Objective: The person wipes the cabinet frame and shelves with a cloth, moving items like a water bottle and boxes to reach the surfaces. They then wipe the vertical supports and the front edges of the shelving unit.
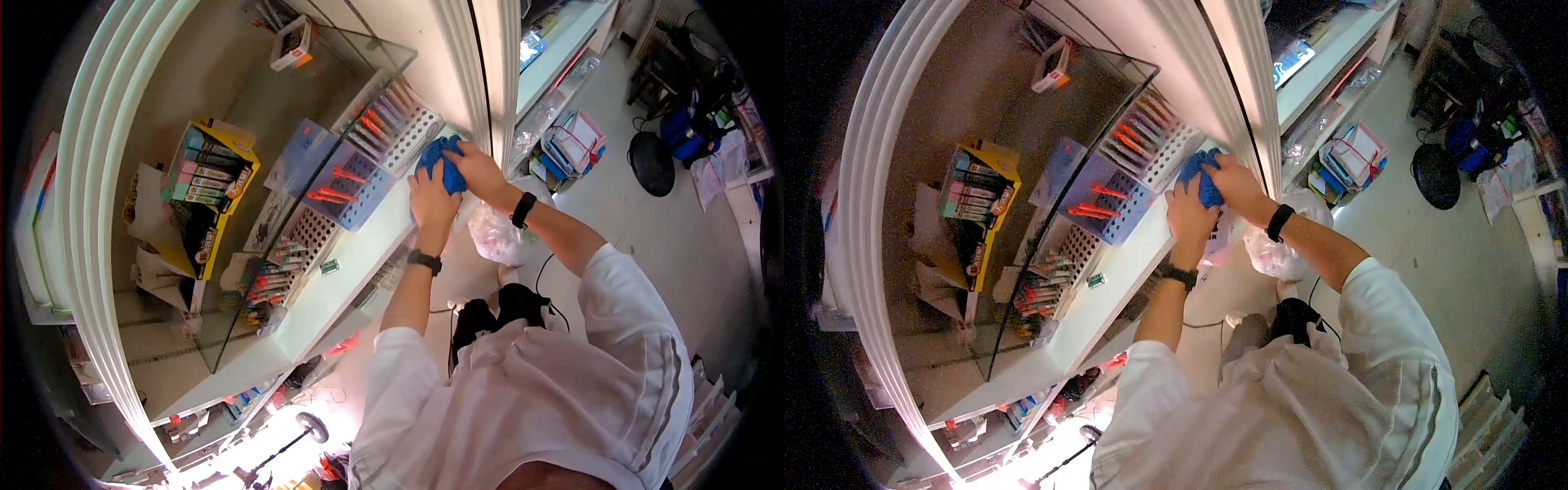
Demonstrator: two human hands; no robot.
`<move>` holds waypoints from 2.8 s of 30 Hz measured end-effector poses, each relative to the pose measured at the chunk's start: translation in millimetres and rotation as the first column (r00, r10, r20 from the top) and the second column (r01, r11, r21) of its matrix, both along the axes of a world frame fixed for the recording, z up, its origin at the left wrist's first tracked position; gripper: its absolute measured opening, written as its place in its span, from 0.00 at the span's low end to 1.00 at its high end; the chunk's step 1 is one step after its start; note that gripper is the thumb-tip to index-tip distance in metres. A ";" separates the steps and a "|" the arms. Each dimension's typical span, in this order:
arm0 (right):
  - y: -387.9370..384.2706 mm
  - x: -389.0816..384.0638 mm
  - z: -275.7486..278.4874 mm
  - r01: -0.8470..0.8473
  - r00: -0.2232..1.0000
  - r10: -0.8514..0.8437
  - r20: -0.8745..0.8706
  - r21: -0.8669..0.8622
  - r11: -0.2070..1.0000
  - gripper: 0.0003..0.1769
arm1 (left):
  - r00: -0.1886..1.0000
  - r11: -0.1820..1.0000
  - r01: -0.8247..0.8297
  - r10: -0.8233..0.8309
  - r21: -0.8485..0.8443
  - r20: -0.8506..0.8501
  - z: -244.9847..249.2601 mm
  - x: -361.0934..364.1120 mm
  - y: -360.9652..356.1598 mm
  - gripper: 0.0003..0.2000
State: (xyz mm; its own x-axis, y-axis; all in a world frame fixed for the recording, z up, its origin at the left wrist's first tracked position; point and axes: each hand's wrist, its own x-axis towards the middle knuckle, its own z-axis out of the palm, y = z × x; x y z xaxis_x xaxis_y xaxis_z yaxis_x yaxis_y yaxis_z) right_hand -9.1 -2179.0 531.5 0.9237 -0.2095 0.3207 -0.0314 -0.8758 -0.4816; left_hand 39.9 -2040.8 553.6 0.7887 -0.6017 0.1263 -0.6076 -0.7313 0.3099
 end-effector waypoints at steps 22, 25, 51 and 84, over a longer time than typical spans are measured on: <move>33.5 -32.8 1.3 0.016 0.998 0.011 -0.069 0.372 0.928 0.30 | 0.986 0.955 0.165 -0.169 -0.245 0.002 -17.3 -1.6 49.7 0.36; 35.5 -47.1 -12.2 -0.015 0.998 -0.012 0.055 0.466 0.885 0.32 | 0.970 0.922 0.221 -0.241 -0.319 -0.024 -14.6 -2.4 54.1 0.35; -175.2 -34.1 254.2 -0.207 0.711 0.054 0.701 0.135 0.969 0.33 | 0.792 0.728 0.278 0.196 -0.627 0.578 229.7 -37.3 -176.5 0.32; -146.1 -25.3 226.0 -0.327 0.777 0.264 0.571 0.008 0.945 0.31 | 0.844 0.843 0.081 0.225 -0.531 0.487 215.9 -26.4 -119.9 0.30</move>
